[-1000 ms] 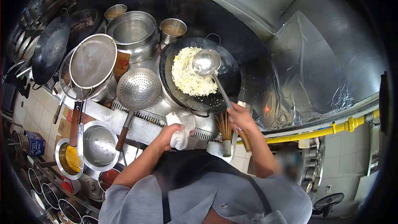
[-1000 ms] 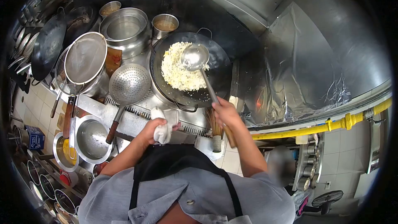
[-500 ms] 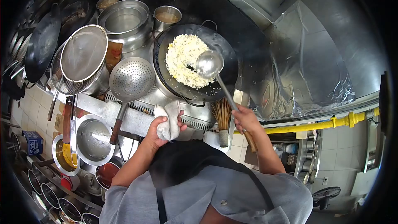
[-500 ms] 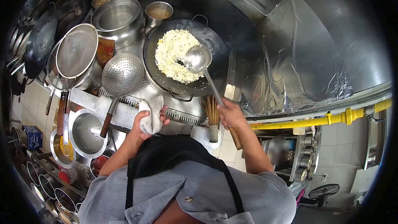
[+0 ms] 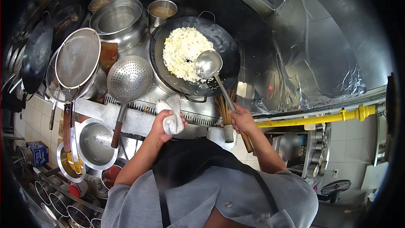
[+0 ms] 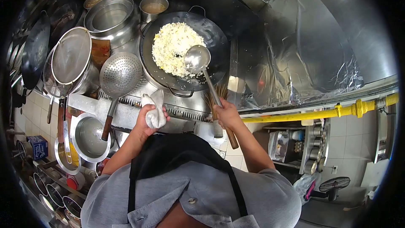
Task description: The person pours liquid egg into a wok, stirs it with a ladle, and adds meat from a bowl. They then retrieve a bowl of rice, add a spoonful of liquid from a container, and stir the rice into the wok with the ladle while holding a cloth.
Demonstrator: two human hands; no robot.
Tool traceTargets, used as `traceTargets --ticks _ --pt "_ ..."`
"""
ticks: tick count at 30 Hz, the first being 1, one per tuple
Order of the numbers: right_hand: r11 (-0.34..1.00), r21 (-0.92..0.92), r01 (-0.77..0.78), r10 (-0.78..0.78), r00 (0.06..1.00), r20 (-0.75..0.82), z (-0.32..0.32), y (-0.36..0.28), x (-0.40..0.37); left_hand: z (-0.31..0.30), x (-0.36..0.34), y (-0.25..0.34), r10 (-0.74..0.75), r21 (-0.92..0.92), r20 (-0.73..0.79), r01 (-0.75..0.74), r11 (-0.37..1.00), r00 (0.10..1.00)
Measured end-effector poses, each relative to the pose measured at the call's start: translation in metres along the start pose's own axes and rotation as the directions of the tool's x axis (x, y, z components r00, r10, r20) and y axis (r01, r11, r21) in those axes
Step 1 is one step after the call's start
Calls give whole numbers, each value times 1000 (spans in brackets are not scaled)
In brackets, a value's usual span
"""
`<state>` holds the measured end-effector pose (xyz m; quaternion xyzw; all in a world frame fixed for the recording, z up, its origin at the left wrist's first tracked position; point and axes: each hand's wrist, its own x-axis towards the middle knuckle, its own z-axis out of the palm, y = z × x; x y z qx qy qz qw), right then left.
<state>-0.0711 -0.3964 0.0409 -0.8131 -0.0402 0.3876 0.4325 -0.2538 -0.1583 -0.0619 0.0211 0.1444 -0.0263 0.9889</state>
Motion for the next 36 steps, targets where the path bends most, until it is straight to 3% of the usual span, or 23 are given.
traceTargets --ticks 1,6,8,10,12,13,14,15,16,18,20,22,24,26,28,29,30,31,32,34,35,36 --pt "1000 1 0 0 1000 6 -2 -1 -2 3 -1 -1 29 35 -93 -26 999 995" --pt "970 166 -176 172 984 42 -11 -7 -3 -5 3 3 48 -10 -235 -52 999 971" --pt "984 116 -135 135 991 10 -10 -19 -8 -3 6 3 84 -6 -301 -90 996 950" --pt "994 75 -85 87 996 -20 -10 -26 -8 -3 7 5 130 116 -400 -90 989 907" --pt "983 115 -143 130 985 110 -27 -19 -2 -9 11 8 128 110 -373 -93 990 919" --pt "983 -159 -93 109 989 99 -38 -11 20 -16 20 8 123 121 -358 -84 989 926" --pt "986 -140 -87 101 990 97 -41 3 45 -22 28 7 116 132 -342 -74 988 932" --pt "813 -479 332 -396 918 -35 -43 13 74 -15 34 7 96 144 -388 -42 989 917" --pt "373 -770 517 -799 601 16 -43 13 94 -9 40 7 109 210 -421 -20 977 901" --pt "575 -790 210 -546 818 -181 -15 -57 81 4 49 5 108 308 -360 8 951 927" --pt "556 -828 66 -441 868 -227 9 -89 104 41 57 3 59 397 -473 153 905 879" --pt "522 -847 101 -416 897 -149 37 -92 120 50 91 -1 -78 307 -493 258 916 866" --pt "529 -811 249 -452 892 -20 58 -75 102 23 135 -3 -258 284 -414 393 875 873" --pt "575 -722 386 -457 883 108 48 -63 49 3 144 -11 -183 359 -411 343 868 893" --pt "588 -689 423 -415 889 192 15 -42 -12 -6 137 -26 44 343 -329 76 936 943" --pt "582 -700 414 -361 903 234 -4 -38 -44 21 106 -33 95 436 -376 85 896 922" --pt "553 -689 469 -384 877 289 -25 -29 -73 38 77 -38 75 385 -485 136 913 871" --pt "518 -677 523 -403 847 347 -39 -22 -89 60 46 -43 70 401 -447 129 907 892" --pt "512 -677 529 -409 843 350 -42 -25 -87 74 29 -45 65 415 -406 121 902 912" --pt "508 -810 292 -186 956 228 -42 -19 -88 71 33 -45 -74 328 -439 236 915 896" --pt "514 -794 324 -308 934 182 -31 -18 -67 61 47 -37 -89 401 -434 281 872 896" --pt "515 -810 280 -273 949 155 -19 -34 -48 41 70 -31 -46 452 -367 222 864 929"
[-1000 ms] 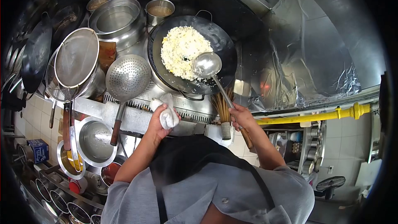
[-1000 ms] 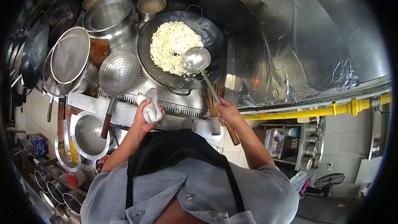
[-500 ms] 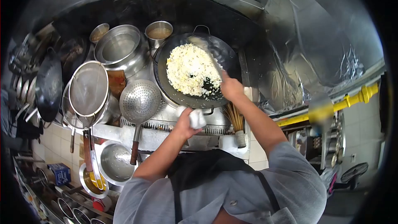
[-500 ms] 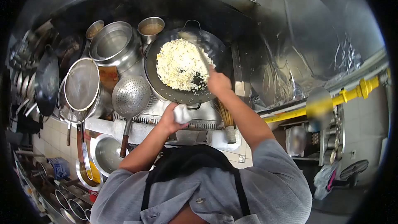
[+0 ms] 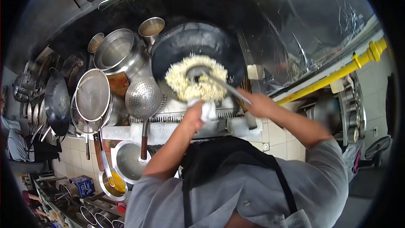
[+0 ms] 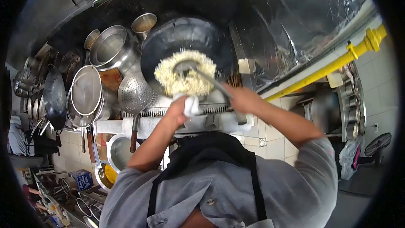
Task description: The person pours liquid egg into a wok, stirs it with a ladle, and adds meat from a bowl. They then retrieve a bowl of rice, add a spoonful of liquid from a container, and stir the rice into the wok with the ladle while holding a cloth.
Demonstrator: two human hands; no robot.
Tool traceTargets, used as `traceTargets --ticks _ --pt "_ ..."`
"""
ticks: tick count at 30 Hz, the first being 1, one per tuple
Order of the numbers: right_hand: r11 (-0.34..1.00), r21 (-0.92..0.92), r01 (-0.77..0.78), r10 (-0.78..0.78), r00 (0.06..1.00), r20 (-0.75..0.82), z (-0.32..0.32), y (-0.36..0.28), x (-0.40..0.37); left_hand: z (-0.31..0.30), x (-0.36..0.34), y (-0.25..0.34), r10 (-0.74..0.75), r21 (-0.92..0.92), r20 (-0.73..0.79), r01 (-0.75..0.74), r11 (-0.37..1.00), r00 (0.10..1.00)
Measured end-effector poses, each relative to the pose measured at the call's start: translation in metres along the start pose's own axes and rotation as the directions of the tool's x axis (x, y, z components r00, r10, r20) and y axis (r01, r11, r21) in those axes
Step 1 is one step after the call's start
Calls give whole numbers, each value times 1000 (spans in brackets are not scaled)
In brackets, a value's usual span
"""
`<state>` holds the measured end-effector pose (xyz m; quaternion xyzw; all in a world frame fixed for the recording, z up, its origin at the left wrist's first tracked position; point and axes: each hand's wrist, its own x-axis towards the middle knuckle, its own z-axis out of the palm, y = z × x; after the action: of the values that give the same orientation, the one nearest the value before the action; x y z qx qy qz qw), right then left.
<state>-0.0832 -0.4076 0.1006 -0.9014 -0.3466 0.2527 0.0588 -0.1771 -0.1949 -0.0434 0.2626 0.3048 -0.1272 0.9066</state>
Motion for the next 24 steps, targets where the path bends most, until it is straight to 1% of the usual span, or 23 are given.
traceTargets --ticks 1,2,3,4,5,6,7,8,9,10,11,12,14,15,16,17,18,19,20,22,23,24 --pt "1000 -6 -31 31 998 -49 8 2 28 -15 17 -9 100 5 -35 -100 995 994" --pt "1000 3 -26 26 990 -142 22 11 52 -23 28 -12 209 17 -61 -209 978 976" --pt "1000 12 -9 12 971 -237 24 14 58 -29 20 -33 163 -55 -89 -169 984 983" --pt "1000 20 9 -2 945 -328 23 15 60 -12 -17 -46 125 17 -296 -126 992 947" --pt "1000 21 12 -4 944 -329 15 9 48 -14 -41 -64 193 67 -240 -183 981 951" --pt "998 57 -24 37 969 -242 -3 0 28 -15 -51 -72 262 112 -175 -246 963 949" --pt "994 91 -65 78 986 -150 -12 -6 15 -18 -43 -67 192 56 -183 -185 981 964" --pt "994 89 -63 75 987 -141 -9 -4 8 -22 -35 -59 113 -9 -195 -117 993 974" --pt "993 119 29 -9 986 -167 -4 0 0 -11 -27 -32 28 -179 -137 -53 982 990" --pt "981 149 120 -89 975 -202 0 3 -9 -15 -2 -12 120 -20 -117 -123 992 986" --pt "987 136 81 -62 988 -141 1 4 -16 -11 8 -2 139 11 -133 -139 990 981" --pt "987 136 80 -59 987 -151 0 7 -29 -10 16 5 165 47 -139 -160 986 976" --pt "994 35 104 -104 994 24 -13 18 -60 -21 15 -7 56 9 -66 -55 998 996" --pt "994 26 109 -109 994 11 -18 23 -67 4 -20 -8 69 51 -109 -64 997 992" --pt "976 29 214 -214 977 -21 -19 27 -75 22 -45 -3 -7 -7 -110 6 1000 994" --pt "949 36 313 -311 949 -50 -16 28 -80 24 -42 -1 -13 0 -82 13 1000 997" --pt "950 45 308 -305 951 -49 -14 22 -66 25 -36 4 -24 13 -54 24 1000 998" --pt "985 28 169 -169 986 -3 -11 13 -36 4 -1 0 13 -29 31 -12 1000 999" --pt "1000 1 29 -29 999 44 -4 5 -10 12 -9 3 59 29 -96 -57 998 994" --pt "998 -11 -60 59 997 -50 8 -4 28 -14 4 -28 154 -35 -98 -158 987 983" --pt "998 -9 -61 60 996 -59 5 -5 28 -13 -12 -43 144 -22 -167 -150 988 975" --pt "997 42 -65 68 994 -87 4 -11 22 -7 -42 -55 186 95 -192 -171 981 963"
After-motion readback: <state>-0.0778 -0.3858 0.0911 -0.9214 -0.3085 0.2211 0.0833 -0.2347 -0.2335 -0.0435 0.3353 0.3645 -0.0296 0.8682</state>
